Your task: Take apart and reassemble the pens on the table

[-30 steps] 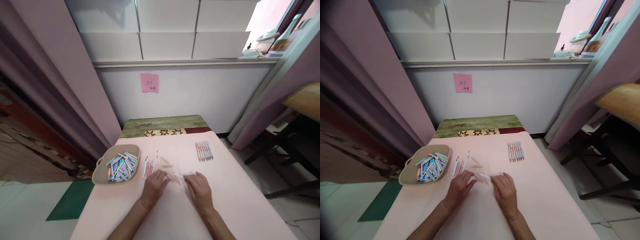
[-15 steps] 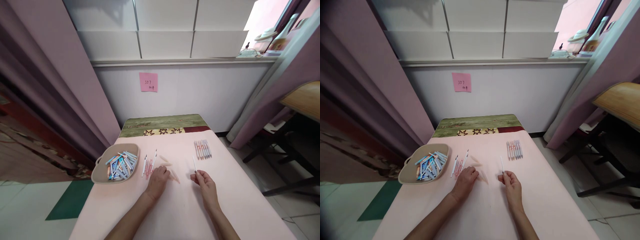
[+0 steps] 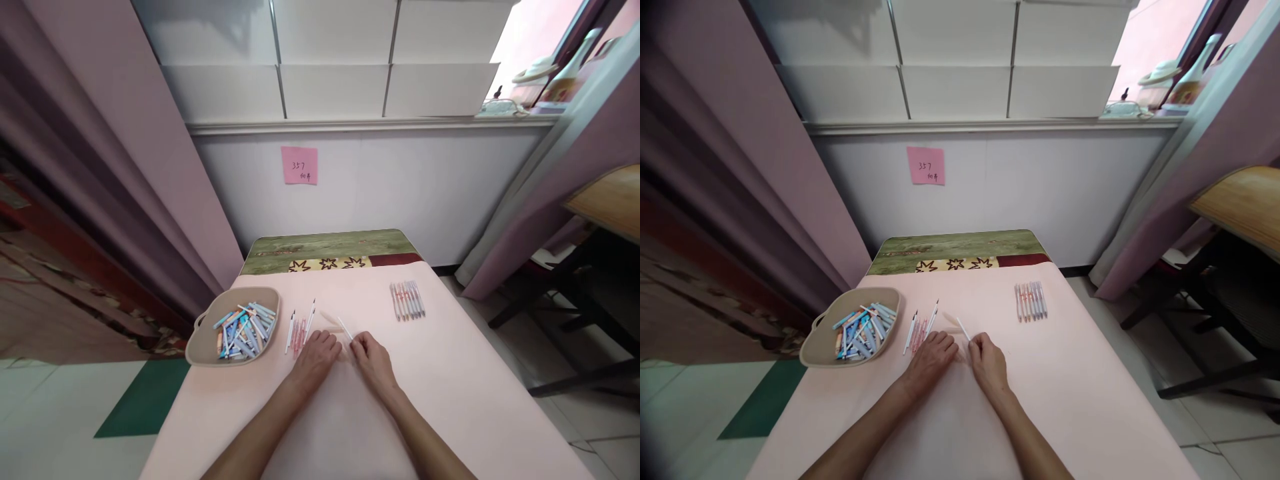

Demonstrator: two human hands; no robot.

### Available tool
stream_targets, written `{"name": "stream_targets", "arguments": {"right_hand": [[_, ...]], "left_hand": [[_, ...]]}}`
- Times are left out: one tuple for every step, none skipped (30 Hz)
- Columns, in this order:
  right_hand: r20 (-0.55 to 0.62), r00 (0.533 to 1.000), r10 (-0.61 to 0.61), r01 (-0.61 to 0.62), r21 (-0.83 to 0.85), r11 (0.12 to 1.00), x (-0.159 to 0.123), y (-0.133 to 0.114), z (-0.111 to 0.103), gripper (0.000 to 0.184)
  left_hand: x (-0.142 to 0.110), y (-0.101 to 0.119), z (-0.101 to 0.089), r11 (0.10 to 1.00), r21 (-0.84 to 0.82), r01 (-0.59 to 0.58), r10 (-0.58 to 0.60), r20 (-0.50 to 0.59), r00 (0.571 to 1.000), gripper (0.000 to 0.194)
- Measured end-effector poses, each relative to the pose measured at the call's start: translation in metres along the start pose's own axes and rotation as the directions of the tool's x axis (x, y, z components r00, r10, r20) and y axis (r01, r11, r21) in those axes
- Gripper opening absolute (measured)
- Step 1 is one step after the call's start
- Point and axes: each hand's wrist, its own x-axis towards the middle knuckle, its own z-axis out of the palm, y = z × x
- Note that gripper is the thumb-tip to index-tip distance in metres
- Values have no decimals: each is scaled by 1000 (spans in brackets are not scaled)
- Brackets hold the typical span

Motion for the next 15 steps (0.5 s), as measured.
{"name": "stream_targets", "arguments": {"right_hand": [[6, 1000, -7, 6, 24, 1000, 3, -1, 5, 21], [15, 1000, -15, 14, 48, 999, 6, -2, 9, 21], [26, 999, -22, 20, 71, 997, 8, -3, 12, 21], [38, 999, -26, 22, 94, 995, 10, -3, 15, 22], [49, 998, -28, 22, 122, 992, 11, -3, 16, 24], [58, 998, -27, 18, 150, 989, 12, -2, 17, 25], [64, 998, -24, 12, 177, 984, 12, -1, 18, 25], [67, 998, -20, 6, 202, 979, 12, 1, 17, 25], [68, 998, -16, 1, 223, 975, 11, 3, 16, 25], [67, 998, -16, -1, 238, 971, 10, 5, 16, 25], [66, 998, -15, -2, 259, 966, 10, 7, 15, 25], [64, 998, -13, -6, 286, 958, 9, 9, 14, 25], [61, 998, -10, -10, 316, 949, 8, 12, 14, 25], [58, 998, -4, -16, 344, 939, 8, 14, 14, 26], [53, 999, 4, -23, 369, 929, 7, 15, 15, 26]], "left_hand": [[0, -2, 0, 1000, 6, -8, 8, -1, 1000, 8], [-1, -5, -1, 1000, 12, -13, 13, -2, 1000, 8], [-2, -7, -3, 1000, 18, -16, 16, -5, 1000, 9], [-4, -10, -6, 1000, 21, -16, 16, -11, 1000, 10], [-6, -12, -10, 1000, 19, -14, 15, -22, 1000, 11], [-10, -14, -15, 1000, 6, -11, 12, -40, 999, 12], [-14, -15, -20, 1000, -21, -4, 3, -68, 998, 14], [-19, -16, -25, 998, -66, 11, -18, -103, 995, 17], [-24, -16, -30, 991, -130, 37, -56, -143, 988, 21], [-30, -15, -33, 973, -218, 74, -115, -183, 976, 24], [-35, -12, -35, 936, -330, 122, -201, -215, 956, 25], [-40, -9, -36, 868, -464, 176, -308, -225, 925, 24], [-44, -6, -34, 758, -611, 227, -427, -202, 881, 20], [-46, -2, -32, 600, -756, 262, -541, -142, 829, 16], [-48, 2, -28, 400, -876, 270, -636, -53, 770, 13]]}}
